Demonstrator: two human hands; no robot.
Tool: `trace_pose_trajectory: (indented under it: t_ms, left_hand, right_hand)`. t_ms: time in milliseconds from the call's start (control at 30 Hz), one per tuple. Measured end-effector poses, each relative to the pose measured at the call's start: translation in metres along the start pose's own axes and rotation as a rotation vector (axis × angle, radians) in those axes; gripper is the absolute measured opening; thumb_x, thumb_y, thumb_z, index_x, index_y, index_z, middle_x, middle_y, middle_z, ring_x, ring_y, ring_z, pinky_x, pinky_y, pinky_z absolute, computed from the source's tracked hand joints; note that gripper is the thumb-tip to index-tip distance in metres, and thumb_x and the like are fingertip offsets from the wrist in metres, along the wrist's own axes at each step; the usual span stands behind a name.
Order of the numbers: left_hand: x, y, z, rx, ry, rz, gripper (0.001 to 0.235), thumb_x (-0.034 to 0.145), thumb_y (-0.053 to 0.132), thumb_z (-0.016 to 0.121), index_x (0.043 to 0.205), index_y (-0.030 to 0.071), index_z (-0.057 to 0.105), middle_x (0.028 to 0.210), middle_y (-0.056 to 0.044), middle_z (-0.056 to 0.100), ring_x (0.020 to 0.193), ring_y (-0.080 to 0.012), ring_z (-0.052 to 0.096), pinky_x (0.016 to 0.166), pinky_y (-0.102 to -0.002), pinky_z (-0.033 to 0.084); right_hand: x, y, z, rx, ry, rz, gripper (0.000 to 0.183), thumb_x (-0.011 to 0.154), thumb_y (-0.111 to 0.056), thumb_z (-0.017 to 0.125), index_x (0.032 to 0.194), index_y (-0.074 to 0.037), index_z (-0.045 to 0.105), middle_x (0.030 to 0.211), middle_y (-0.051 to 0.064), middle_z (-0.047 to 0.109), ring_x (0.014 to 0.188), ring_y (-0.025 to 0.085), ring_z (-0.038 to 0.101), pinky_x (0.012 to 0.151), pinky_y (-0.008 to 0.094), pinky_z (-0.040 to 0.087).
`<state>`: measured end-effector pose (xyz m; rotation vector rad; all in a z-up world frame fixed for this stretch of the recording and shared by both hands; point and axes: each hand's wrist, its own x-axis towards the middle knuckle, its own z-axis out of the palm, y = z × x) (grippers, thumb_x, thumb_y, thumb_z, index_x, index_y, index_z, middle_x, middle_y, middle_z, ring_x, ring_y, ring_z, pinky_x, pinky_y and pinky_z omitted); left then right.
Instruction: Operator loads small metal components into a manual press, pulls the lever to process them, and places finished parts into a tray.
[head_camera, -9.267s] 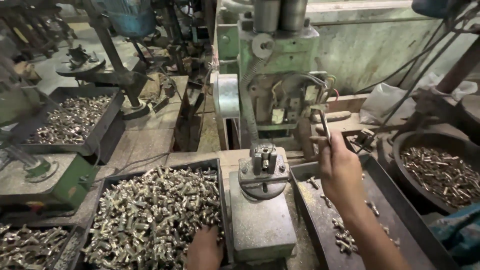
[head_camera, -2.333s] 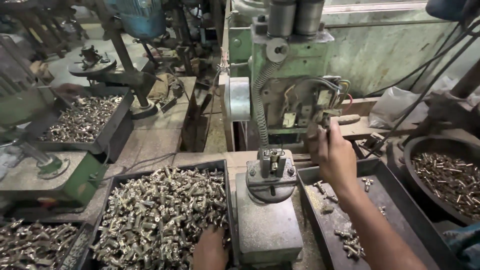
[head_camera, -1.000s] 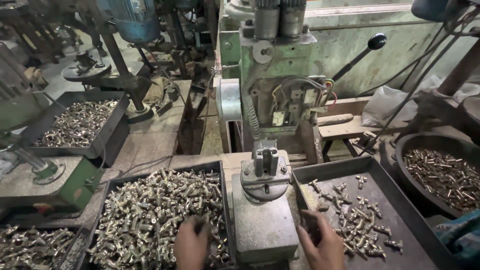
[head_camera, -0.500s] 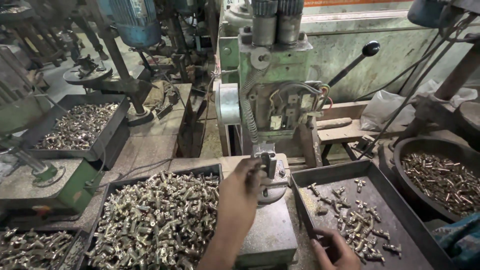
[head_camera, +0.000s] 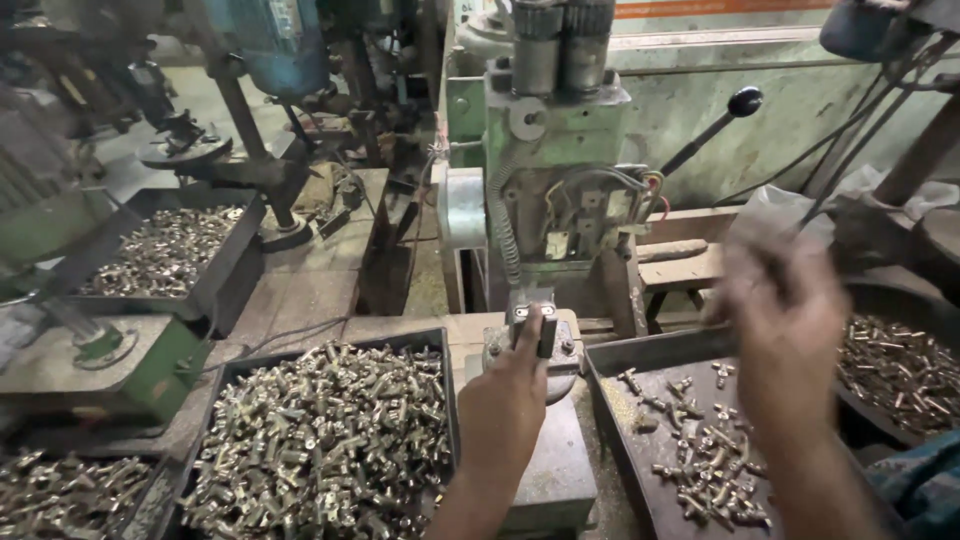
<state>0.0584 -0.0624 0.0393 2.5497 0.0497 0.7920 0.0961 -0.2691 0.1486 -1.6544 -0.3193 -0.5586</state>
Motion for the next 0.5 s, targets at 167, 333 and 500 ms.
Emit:
trace_pose_trajectory:
  t_ms: [167,333,500]
  left_hand:
    - [-0.035,-0.038,0.012,-0.492,0.225,-0.112,0.034,0.099,0.033,0.068,0.129,0.018,0.067,0.090,-0.006,0.078,0.074,-0.0159,0.079,0.057,-0.027,0.067]
    - [-0.089,-0.118,0.026,-0.216,0.044,-0.609,0.022,0.091,0.028,0.068,0.111,0.018,0.074,0.098,-0.009,0.081,0.082,-0.0246,0.080,0.073,-0.039,0.062]
    - [-0.142,-0.194,0.083,0.057,-0.178,-0.551,0.041,0.082,0.033,0.077,0.122,0.024,0.071,0.107,-0.009,0.074,0.096,-0.0345,0.072,0.083,-0.048,0.058]
  right_hand:
    - [0.077,-0.081,0.016,0.529,-0.087,0.057,0.032,0.104,-0.026,0.048,0.127,-0.006,0.060,0.103,0.000,0.072,0.080,0.010,0.068,0.073,0.026,0.058]
    - [0.012,-0.039,0.010,0.148,0.003,-0.036,0.034,0.111,-0.021,0.050,0.131,0.002,0.065,0.106,0.010,0.074,0.071,0.016,0.063,0.064,0.030,0.055]
    - [-0.021,0.048,0.034,-0.272,0.020,-0.046,0.032,0.108,-0.017,0.049,0.134,-0.008,0.065,0.087,0.007,0.070,0.068,0.015,0.064,0.061,0.032,0.051]
